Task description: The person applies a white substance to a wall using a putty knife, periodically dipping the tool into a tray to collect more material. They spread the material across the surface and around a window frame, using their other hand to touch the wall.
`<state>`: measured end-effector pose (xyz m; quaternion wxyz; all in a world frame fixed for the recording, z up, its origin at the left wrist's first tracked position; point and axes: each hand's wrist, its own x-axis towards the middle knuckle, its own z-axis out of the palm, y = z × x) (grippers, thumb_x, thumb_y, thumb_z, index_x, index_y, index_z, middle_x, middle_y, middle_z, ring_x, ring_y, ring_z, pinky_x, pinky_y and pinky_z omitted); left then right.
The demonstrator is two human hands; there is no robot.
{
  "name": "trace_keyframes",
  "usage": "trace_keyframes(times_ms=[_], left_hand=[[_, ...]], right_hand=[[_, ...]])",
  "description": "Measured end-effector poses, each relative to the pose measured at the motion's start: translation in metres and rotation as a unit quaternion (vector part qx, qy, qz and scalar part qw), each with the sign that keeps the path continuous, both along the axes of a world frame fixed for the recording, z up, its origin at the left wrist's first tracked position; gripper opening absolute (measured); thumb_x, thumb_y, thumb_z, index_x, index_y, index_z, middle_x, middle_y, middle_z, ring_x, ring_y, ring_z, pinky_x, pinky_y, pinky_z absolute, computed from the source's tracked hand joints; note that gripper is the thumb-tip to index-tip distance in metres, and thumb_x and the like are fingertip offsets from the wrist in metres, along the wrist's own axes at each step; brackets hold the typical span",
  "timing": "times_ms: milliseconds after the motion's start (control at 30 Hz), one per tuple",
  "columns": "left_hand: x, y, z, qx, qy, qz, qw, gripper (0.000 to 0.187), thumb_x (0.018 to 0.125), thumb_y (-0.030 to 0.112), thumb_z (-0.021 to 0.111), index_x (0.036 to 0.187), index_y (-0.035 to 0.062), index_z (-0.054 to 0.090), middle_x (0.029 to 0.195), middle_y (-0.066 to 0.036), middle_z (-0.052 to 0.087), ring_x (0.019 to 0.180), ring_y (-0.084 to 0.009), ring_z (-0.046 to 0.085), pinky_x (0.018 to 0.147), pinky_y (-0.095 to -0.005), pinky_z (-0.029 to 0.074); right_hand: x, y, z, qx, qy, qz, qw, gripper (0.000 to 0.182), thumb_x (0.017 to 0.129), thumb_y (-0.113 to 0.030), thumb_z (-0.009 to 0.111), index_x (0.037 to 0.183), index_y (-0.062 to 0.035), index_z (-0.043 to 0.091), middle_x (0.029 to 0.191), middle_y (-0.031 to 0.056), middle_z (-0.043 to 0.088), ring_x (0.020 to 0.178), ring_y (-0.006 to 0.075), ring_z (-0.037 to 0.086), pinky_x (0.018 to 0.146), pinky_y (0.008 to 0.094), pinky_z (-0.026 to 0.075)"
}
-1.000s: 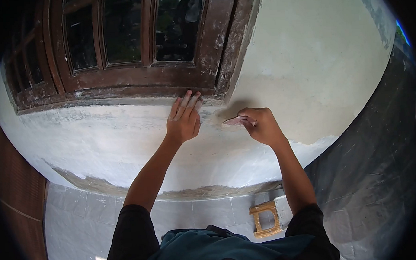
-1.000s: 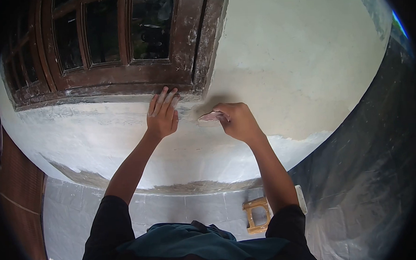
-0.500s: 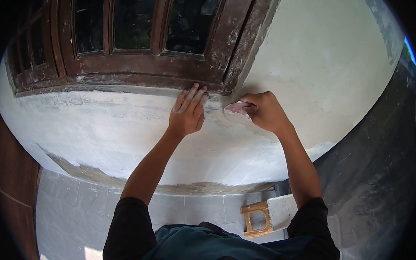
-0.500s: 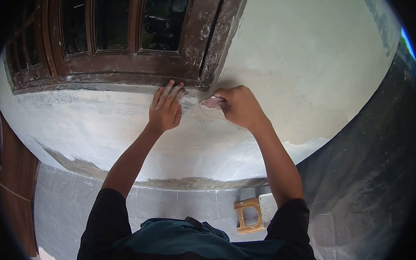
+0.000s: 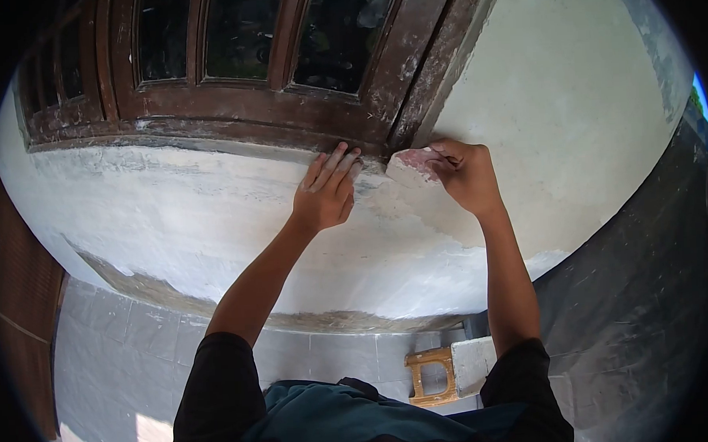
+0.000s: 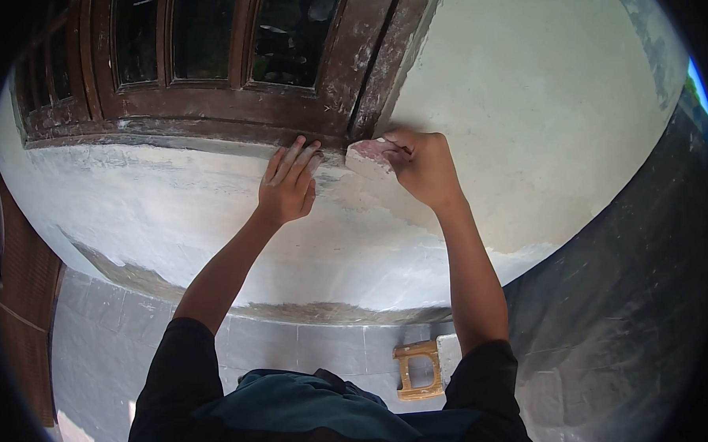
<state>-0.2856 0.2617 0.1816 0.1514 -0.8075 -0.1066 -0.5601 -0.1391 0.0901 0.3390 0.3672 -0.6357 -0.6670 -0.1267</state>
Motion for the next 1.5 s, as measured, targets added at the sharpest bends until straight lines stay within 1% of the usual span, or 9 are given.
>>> trace_keyframes(times_ms=[267, 333, 433, 600, 833, 1100, 1300, 1433, 1500], left_hand=[[0.002, 0.002, -0.003, -0.001, 0.002, -0.005, 1.0, 0.04, 0.081, 0.014, 0.049, 0.12, 0.0064, 0.056, 0.136, -0.008, 0.051, 0.134, -0.0269, 0.039, 0.11, -0.0443, 0.026], [0.003, 0.004, -0.002, 0.001, 0.003, -0.003, 1.0, 0.04, 0.082, 0.014, 0.048, 0.12, 0.0064, 0.056, 0.136, -0.008, 0.05, 0.134, -0.0269, 0.039, 0.11, -0.0443, 0.025], [0.002, 0.0, -0.001, -0.007, 0.003, -0.001, 1.0, 0.038, 0.08, 0.013, 0.052, 0.117, 0.0055, 0.058, 0.136, -0.008, 0.051, 0.133, -0.0256, 0.04, 0.109, -0.0424, 0.028], [0.001, 0.0, -0.001, -0.006, -0.001, -0.004, 1.0, 0.038, 0.08, 0.013, 0.053, 0.116, 0.0051, 0.057, 0.136, -0.008, 0.051, 0.133, -0.0259, 0.04, 0.108, -0.0433, 0.03], [0.004, 0.003, -0.006, -0.015, 0.012, -0.004, 1.0, 0.041, 0.083, 0.015, 0.048, 0.122, 0.0062, 0.055, 0.138, -0.008, 0.048, 0.135, -0.0277, 0.037, 0.109, -0.0465, 0.026], [0.003, 0.002, -0.005, -0.01, 0.007, -0.002, 1.0, 0.041, 0.082, 0.015, 0.049, 0.122, 0.0063, 0.055, 0.137, -0.008, 0.049, 0.134, -0.0271, 0.038, 0.109, -0.0462, 0.026], [0.002, 0.0, -0.002, -0.01, -0.005, -0.004, 1.0, 0.037, 0.081, 0.013, 0.052, 0.117, 0.0054, 0.058, 0.137, -0.009, 0.05, 0.133, -0.0258, 0.04, 0.109, -0.0432, 0.028], [0.001, -0.001, -0.002, -0.007, 0.0, 0.0, 1.0, 0.037, 0.082, 0.013, 0.051, 0.117, 0.0056, 0.058, 0.137, -0.008, 0.05, 0.133, -0.0256, 0.04, 0.109, -0.0431, 0.027], [0.002, 0.001, -0.003, -0.008, -0.004, -0.003, 1.0, 0.037, 0.082, 0.014, 0.051, 0.117, 0.0056, 0.058, 0.137, -0.008, 0.05, 0.133, -0.0257, 0.04, 0.109, -0.0431, 0.027]], right_hand=[[0.014, 0.004, -0.027, -0.066, -0.067, -0.004, 0.996, 0.022, 0.071, 0.008, 0.065, 0.091, 0.0007, 0.067, 0.076, 0.0179, 0.066, 0.066, 0.0265, 0.066, 0.063, 0.0297, 0.05], [0.021, -0.001, -0.021, 0.035, 0.057, 0.008, 0.998, 0.022, 0.072, 0.007, 0.066, 0.093, -0.0003, 0.068, 0.075, 0.0177, 0.066, 0.066, 0.0239, 0.067, 0.063, 0.0287, 0.05], [0.019, -0.014, -0.02, 0.018, 0.069, 0.009, 0.997, 0.021, 0.072, 0.007, 0.067, 0.092, -0.0005, 0.068, 0.074, 0.0168, 0.066, 0.067, 0.0216, 0.068, 0.062, 0.0275, 0.05], [0.004, -0.01, -0.053, -0.098, -0.084, 0.002, 0.992, 0.016, 0.071, 0.001, 0.069, 0.087, -0.0034, 0.068, 0.073, 0.0165, 0.065, 0.066, 0.0317, 0.064, 0.061, 0.0371, 0.05], [0.001, -0.001, -0.012, 0.025, 0.001, -0.022, 0.999, 0.019, 0.072, 0.003, 0.069, 0.09, -0.0018, 0.068, 0.074, 0.0173, 0.066, 0.064, 0.028, 0.066, 0.059, 0.0311, 0.05], [0.002, 0.0, -0.047, -0.06, -0.039, -0.017, 0.997, 0.023, 0.07, 0.006, 0.066, 0.093, -0.0007, 0.068, 0.077, 0.0178, 0.066, 0.068, 0.0309, 0.065, 0.063, 0.0323, 0.05], [0.021, -0.008, -0.028, 0.045, 0.125, 0.017, 0.991, 0.017, 0.077, 0.008, 0.063, 0.093, 0.0052, 0.066, 0.08, 0.0178, 0.069, 0.073, 0.0162, 0.069, 0.064, 0.0252, 0.05], [0.014, -0.008, -0.032, -0.009, -0.01, -0.035, 0.999, 0.017, 0.076, 0.007, 0.065, 0.094, 0.0046, 0.066, 0.081, 0.0179, 0.07, 0.073, 0.0192, 0.07, 0.064, 0.0265, 0.051], [0.023, -0.005, -0.036, 0.008, 0.027, -0.024, 0.999, 0.019, 0.075, 0.006, 0.067, 0.094, 0.0042, 0.066, 0.081, 0.0188, 0.069, 0.071, 0.0228, 0.07, 0.064, 0.0283, 0.052]])
